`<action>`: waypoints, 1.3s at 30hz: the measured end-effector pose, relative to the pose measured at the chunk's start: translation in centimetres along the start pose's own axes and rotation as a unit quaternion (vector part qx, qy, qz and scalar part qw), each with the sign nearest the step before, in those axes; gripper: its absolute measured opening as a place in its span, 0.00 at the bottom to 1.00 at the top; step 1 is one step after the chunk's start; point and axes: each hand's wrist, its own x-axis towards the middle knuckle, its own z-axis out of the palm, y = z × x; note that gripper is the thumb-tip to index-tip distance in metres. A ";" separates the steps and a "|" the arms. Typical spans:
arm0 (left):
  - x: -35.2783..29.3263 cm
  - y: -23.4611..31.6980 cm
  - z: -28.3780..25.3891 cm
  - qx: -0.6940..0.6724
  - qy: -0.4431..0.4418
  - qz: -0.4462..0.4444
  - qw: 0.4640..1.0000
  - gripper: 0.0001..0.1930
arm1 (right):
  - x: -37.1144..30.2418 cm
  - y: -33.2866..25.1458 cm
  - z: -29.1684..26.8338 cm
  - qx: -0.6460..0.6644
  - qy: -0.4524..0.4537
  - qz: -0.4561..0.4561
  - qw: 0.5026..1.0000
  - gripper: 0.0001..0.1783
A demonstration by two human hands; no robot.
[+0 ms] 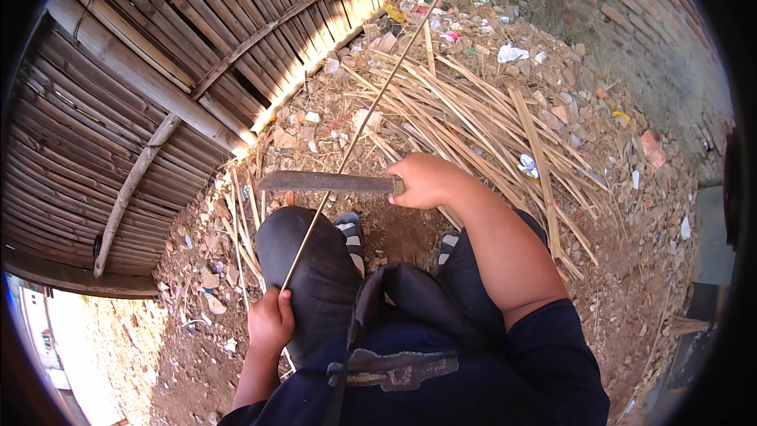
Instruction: The person strips thin layers from a bamboo stick using a knife held in one hand, while the other hand rotates the stick.
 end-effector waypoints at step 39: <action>-0.2 -0.7 -0.1 -0.029 0.019 0.029 0.999 0.18 | 0.0 -1.5 1.1 -0.064 0.095 -0.014 0.993 0.15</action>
